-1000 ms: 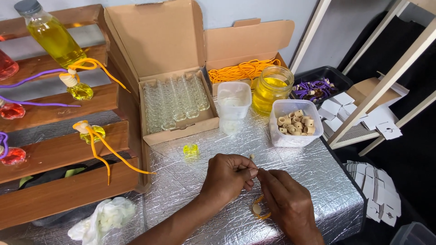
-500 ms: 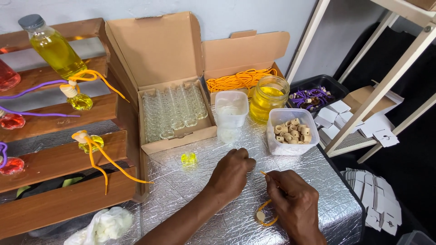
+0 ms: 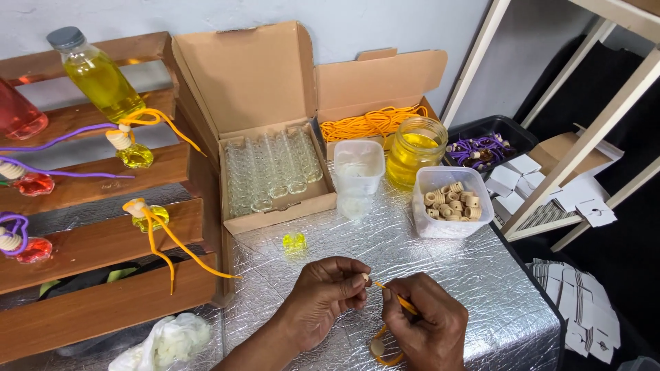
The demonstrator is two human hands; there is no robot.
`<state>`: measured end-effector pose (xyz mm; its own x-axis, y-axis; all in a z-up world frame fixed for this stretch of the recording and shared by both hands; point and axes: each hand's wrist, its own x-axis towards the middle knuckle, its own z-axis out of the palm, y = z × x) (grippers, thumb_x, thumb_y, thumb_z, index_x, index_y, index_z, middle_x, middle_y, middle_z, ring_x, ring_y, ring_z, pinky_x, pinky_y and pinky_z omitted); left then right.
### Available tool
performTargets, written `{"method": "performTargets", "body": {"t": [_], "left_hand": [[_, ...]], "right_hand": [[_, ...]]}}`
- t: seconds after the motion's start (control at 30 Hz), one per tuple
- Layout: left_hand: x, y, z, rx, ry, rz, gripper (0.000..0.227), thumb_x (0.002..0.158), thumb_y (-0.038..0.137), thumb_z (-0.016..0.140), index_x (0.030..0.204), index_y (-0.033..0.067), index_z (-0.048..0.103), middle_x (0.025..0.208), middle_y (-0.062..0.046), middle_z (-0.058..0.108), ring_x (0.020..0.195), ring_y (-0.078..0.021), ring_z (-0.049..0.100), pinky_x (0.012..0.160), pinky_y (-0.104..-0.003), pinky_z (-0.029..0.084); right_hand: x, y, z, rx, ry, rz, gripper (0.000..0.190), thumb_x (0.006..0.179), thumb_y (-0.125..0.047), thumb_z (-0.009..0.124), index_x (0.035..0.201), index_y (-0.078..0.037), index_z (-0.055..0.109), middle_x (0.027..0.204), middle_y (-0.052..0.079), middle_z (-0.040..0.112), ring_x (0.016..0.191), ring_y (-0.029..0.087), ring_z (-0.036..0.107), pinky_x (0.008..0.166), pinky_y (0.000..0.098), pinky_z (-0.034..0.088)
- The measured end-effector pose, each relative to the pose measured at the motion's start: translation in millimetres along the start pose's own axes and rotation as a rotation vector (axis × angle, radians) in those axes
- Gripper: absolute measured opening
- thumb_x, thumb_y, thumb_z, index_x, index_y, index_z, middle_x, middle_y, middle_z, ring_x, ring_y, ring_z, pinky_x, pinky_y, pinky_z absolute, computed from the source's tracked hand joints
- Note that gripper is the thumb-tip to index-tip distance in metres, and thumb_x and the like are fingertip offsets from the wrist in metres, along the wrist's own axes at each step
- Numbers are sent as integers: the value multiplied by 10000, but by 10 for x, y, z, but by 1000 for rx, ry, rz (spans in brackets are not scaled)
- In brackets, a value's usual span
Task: Assembling small perfume bottles by attaching cords and packaging them into individual cardboard boxes.
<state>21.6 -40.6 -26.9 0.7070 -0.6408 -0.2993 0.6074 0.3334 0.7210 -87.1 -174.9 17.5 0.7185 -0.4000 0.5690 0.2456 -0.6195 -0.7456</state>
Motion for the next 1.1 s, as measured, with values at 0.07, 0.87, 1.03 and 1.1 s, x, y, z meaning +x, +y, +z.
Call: {"method": "performTargets", "body": {"t": [0.07,0.87,1.03,1.1], "left_hand": [[-26,-18,-50,-45,-14,7,247,838,-97,764,1084,-76,765,853,-162,746,691,-228,685,635,-340,580],[23,-27,-192,8,-3,163,192,766,-102,821,949,-56,785,805,-164,752,710,-231,701,680,-350,607],[-68,105,-110,196,14,240,196,728,-68,868,910,-30,804,734,-143,742,664,-209,702,676,-328,626],[-55,64,-127,164,-11,248,208,723,-81,864,917,-49,794,766,-158,745,660,-225,706,668,-337,636]], "right_hand": [[-30,4,66,-10,-6,-15,78,818,-53,727,748,-81,707,668,0,655,554,104,566,509,264,428],[27,110,334,1,-62,63,84,807,-81,713,725,-101,707,617,-28,578,532,84,463,493,256,352],[40,151,287,13,-118,58,80,788,-52,689,729,-100,715,638,-27,617,549,83,513,511,260,380],[23,192,270,82,-157,119,80,785,-40,697,728,-81,735,633,-15,611,549,93,494,509,279,364]]}}
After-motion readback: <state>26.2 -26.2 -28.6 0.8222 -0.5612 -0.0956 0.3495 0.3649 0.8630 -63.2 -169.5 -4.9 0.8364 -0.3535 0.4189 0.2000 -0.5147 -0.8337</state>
